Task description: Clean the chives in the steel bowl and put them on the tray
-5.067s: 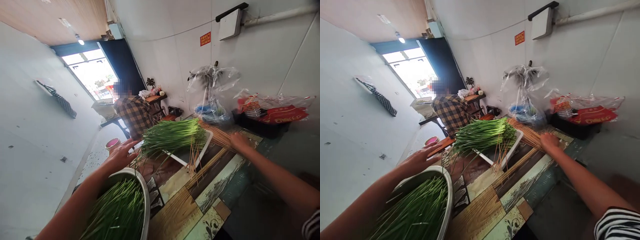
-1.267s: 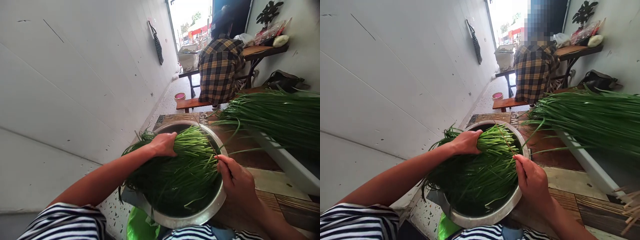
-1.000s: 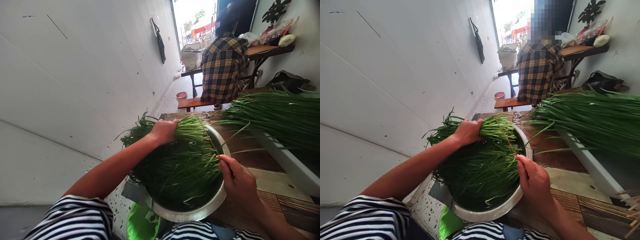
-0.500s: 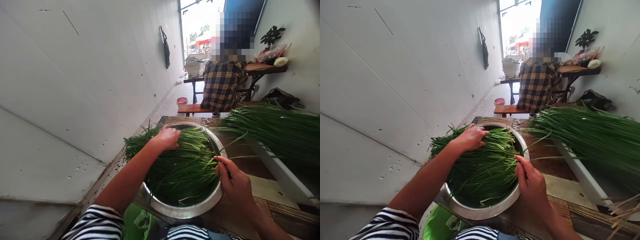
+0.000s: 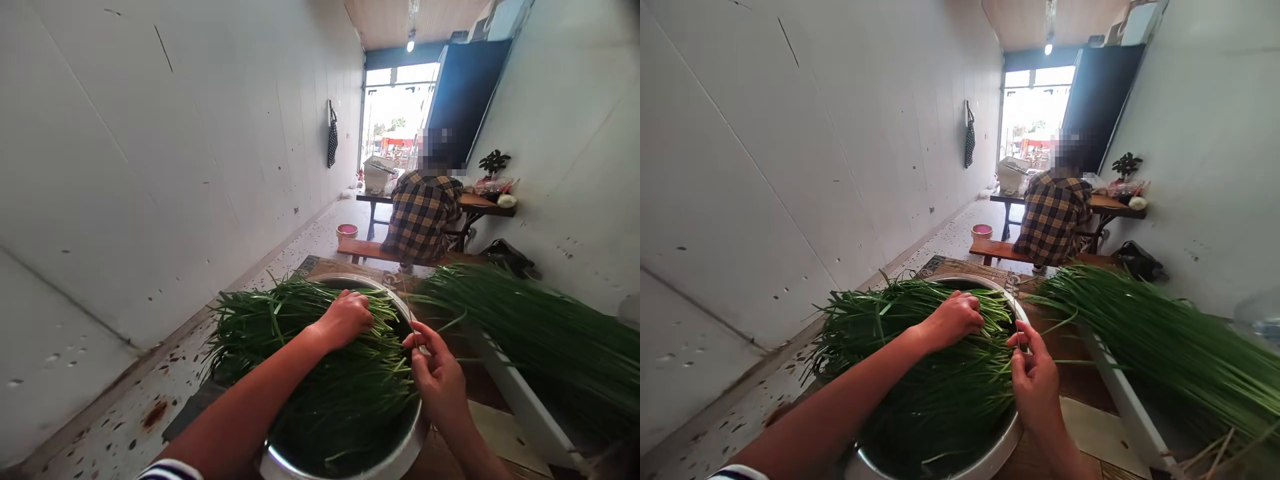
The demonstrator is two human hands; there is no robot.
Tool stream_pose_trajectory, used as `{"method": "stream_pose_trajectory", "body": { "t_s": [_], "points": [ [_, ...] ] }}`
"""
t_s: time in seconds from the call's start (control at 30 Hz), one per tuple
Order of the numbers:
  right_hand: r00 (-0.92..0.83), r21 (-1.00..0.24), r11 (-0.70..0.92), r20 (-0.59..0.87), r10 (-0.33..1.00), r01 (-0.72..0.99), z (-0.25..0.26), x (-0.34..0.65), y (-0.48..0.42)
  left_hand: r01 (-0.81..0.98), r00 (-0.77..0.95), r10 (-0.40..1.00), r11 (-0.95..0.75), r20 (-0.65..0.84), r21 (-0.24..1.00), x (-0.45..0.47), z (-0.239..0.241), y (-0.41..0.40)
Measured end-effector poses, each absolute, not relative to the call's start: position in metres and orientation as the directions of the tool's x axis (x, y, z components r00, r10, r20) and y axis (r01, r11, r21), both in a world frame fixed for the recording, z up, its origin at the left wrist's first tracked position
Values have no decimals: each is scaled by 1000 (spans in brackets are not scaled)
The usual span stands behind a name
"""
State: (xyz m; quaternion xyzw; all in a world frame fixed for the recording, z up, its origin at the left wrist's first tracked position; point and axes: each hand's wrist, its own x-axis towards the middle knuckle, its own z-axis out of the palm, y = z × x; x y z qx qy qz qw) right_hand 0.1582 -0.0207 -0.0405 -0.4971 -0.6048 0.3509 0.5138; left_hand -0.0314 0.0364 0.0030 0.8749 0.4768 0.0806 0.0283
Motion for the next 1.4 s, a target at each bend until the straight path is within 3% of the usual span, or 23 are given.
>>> {"method": "stream_pose_trajectory", "body": {
  "t_s": [0.1, 0.2, 0.37, 0.47, 0.57, 0.7, 0.8, 0.9, 1.4],
  "points": [
    [38, -936, 250, 267, 963, 249, -43, 160, -14, 813, 513, 838, -544, 188, 208, -33, 0, 38],
    [54, -951, 211, 229, 972, 227, -39, 160, -12, 714, 480, 828, -561, 291, 418, -34, 5, 37],
    [67, -972, 208, 216, 974, 113, -32, 154, -23, 491, 166, 891, -446, 422, 748, -34, 18, 34],
    [-4, -970, 227, 228, 974, 85, -32, 151, -30, 360, -8, 936, -326, 352, 874, -32, 18, 34],
    [-102, -972, 216, 206, 973, 96, -36, 151, -35, 147, -23, 987, -157, 162, 977, -29, 14, 34],
    [-84, -932, 270, 257, 963, 241, -36, 158, -37, -80, 32, 997, 69, -67, 994, -21, 6, 30],
    [-22, -882, 280, 294, 956, 380, -35, 162, -39, -187, 61, 987, 155, -147, 970, -16, 0, 25],
    [-3, -861, 295, 323, 947, 413, -38, 165, -41, -266, 67, 977, 212, -201, 940, -13, -5, 23],
    [-124, -754, 437, 436, 891, 490, -39, 169, -42, -326, -56, 953, 265, -298, 908, -4, -9, 22]
  ]
}}
